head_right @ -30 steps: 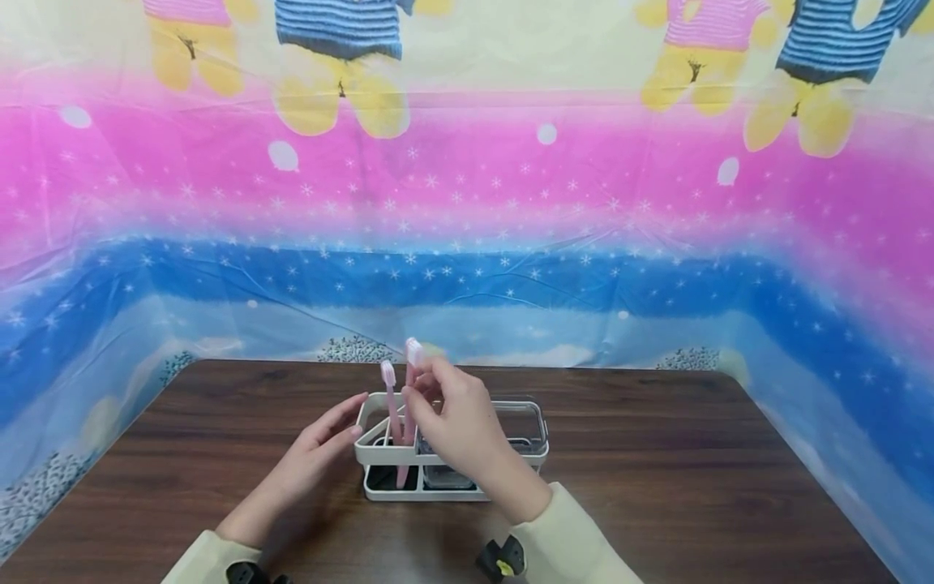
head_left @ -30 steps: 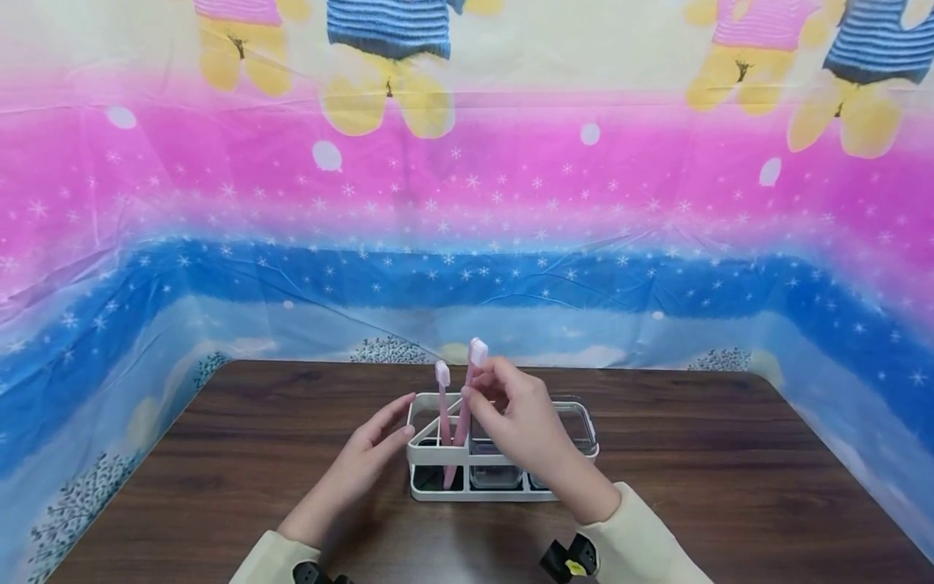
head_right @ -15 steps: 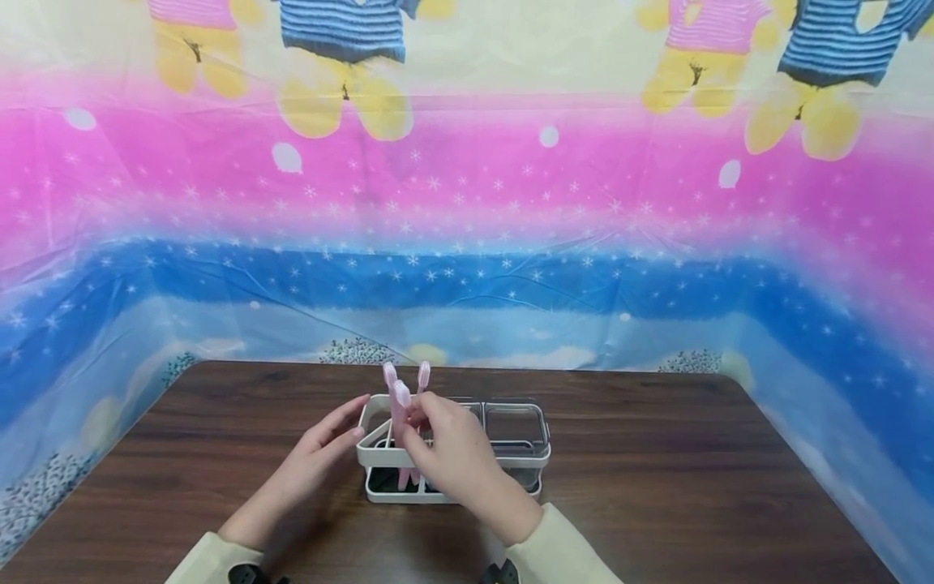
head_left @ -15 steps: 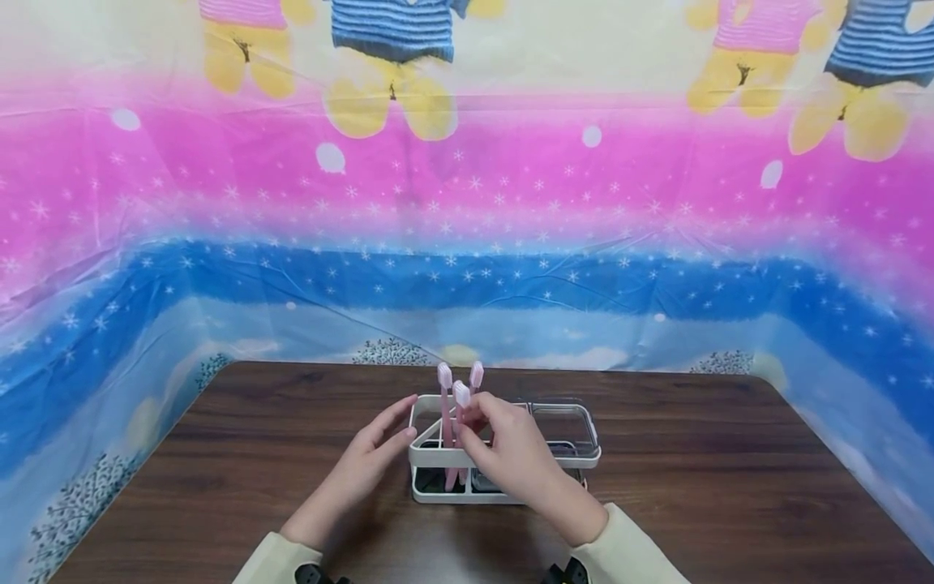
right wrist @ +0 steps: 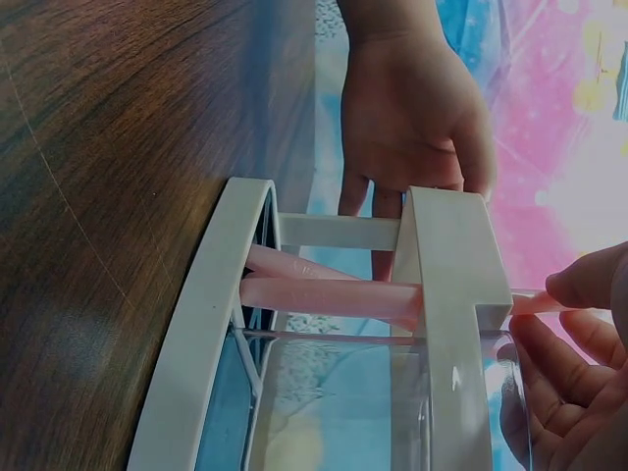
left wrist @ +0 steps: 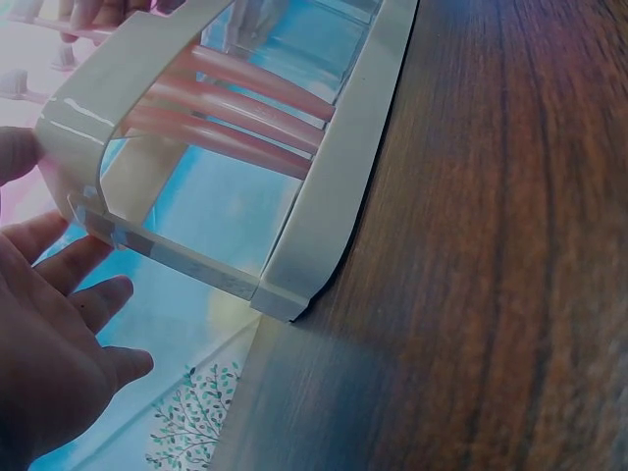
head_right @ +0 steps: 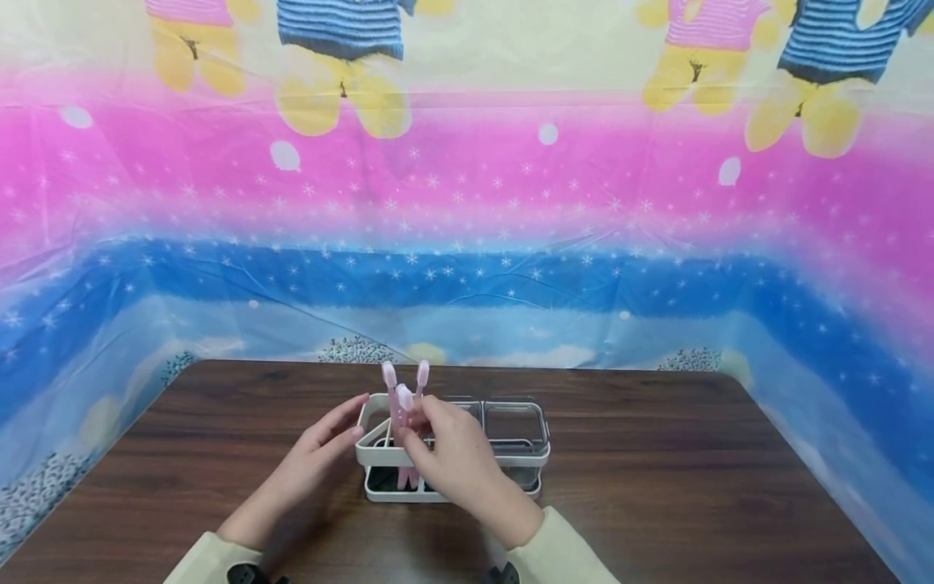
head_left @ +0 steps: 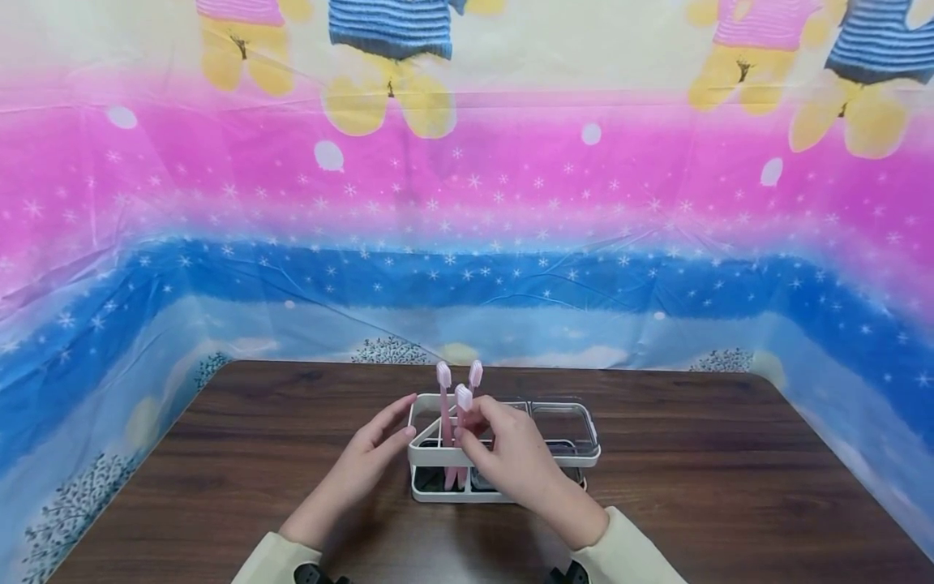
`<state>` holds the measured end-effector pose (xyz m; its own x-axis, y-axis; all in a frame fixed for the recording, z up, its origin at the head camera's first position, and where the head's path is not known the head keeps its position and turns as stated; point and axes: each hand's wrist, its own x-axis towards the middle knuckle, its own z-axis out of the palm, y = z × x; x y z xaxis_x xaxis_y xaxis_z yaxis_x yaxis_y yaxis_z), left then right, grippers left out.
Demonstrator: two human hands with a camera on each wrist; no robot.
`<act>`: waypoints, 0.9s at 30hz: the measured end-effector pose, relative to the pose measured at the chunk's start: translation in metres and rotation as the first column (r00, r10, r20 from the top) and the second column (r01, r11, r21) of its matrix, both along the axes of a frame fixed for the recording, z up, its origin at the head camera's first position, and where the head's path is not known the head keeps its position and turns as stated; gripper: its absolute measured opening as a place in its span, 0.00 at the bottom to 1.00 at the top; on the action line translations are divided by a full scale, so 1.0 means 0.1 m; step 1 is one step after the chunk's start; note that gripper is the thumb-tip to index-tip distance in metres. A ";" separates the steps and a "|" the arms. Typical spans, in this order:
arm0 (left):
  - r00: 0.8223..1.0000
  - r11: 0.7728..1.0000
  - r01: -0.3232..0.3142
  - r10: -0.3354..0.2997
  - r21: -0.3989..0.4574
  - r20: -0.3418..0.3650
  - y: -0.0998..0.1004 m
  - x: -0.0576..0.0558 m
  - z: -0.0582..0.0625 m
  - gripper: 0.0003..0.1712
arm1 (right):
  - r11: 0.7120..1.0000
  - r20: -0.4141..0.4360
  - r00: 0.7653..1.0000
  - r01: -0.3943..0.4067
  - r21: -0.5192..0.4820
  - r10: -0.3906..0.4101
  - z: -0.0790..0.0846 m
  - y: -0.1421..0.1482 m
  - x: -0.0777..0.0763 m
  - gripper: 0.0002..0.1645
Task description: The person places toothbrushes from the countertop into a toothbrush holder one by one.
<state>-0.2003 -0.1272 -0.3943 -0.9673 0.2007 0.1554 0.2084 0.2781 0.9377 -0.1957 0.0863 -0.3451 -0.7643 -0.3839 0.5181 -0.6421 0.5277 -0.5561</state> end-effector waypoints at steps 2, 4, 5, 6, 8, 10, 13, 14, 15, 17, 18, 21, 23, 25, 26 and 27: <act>1.000 1.000 0.001 -0.001 0.000 0.000 0.00 0.00 0.00 0.28 | 1.000 0.008 1.000 -0.004 -0.004 0.004 0.00 0.00 0.00 0.07; 1.000 1.000 0.002 -0.002 0.003 0.003 0.00 0.00 0.01 0.28 | 1.000 0.015 1.000 -0.008 -0.004 0.008 0.00 0.01 0.01 0.07; 1.000 1.000 0.004 -0.004 0.002 0.001 0.00 0.00 0.01 0.28 | 1.000 0.021 1.000 -0.010 -0.006 0.010 -0.01 0.01 0.01 0.06; 1.000 1.000 0.004 -0.004 0.003 0.002 0.00 0.00 0.01 0.28 | 1.000 0.025 1.000 -0.013 -0.007 0.013 -0.01 0.01 0.01 0.06; 1.000 1.000 0.009 -0.009 0.005 0.002 -0.01 0.00 0.01 0.28 | 1.000 0.036 0.999 -0.014 -0.007 0.015 -0.02 0.01 0.00 0.06; 1.000 1.000 0.009 -0.009 0.006 0.004 -0.01 0.00 0.01 0.28 | 1.000 0.050 0.999 -0.015 -0.007 0.016 -0.03 0.02 0.00 0.06; 1.000 1.000 0.007 -0.007 0.006 0.008 -0.01 0.00 0.00 0.29 | 1.000 0.057 0.998 -0.014 -0.004 0.014 -0.03 0.02 0.00 0.06; 1.000 1.000 0.006 -0.006 0.004 0.007 -0.01 0.00 0.00 0.29 | 1.000 0.058 0.998 -0.014 -0.003 0.014 -0.03 0.02 0.00 0.06; 1.000 1.000 0.002 -0.002 0.003 0.009 -0.01 -0.01 0.00 0.28 | 1.000 0.056 0.998 -0.014 -0.003 0.015 -0.03 0.02 0.00 0.06; 1.000 1.000 -0.002 0.001 0.003 0.013 -0.01 -0.01 -0.01 0.28 | 1.000 0.053 0.998 -0.017 -0.004 0.017 -0.04 0.02 0.00 0.06; 1.000 1.000 -0.003 0.003 0.003 0.015 -0.01 -0.01 -0.01 0.28 | 1.000 0.050 0.999 -0.020 -0.007 0.020 -0.04 0.02 0.00 0.06; 1.000 1.000 -0.002 0.002 0.004 0.016 0.00 -0.01 -0.01 0.28 | 1.000 0.052 0.998 -0.022 -0.010 0.023 -0.04 0.02 0.01 0.06; 1.000 1.000 0.003 -0.003 0.007 0.013 -0.01 0.00 0.00 0.28 | 1.000 0.053 0.998 -0.021 -0.009 0.021 -0.05 0.02 0.02 0.06; 1.000 1.000 0.006 -0.006 0.011 0.010 -0.01 0.00 0.00 0.28 | 1.000 0.056 0.998 -0.020 -0.008 0.021 -0.05 0.02 0.02 0.06; 1.000 1.000 0.008 -0.008 0.013 0.007 -0.01 0.00 0.00 0.28 | 1.000 0.058 0.998 -0.021 -0.010 0.022 -0.05 0.02 0.02 0.06; 1.000 1.000 0.009 -0.009 0.014 0.005 -0.01 0.00 0.00 0.28 | 1.000 0.056 0.998 -0.021 -0.009 0.022 -0.05 0.02 0.03 0.06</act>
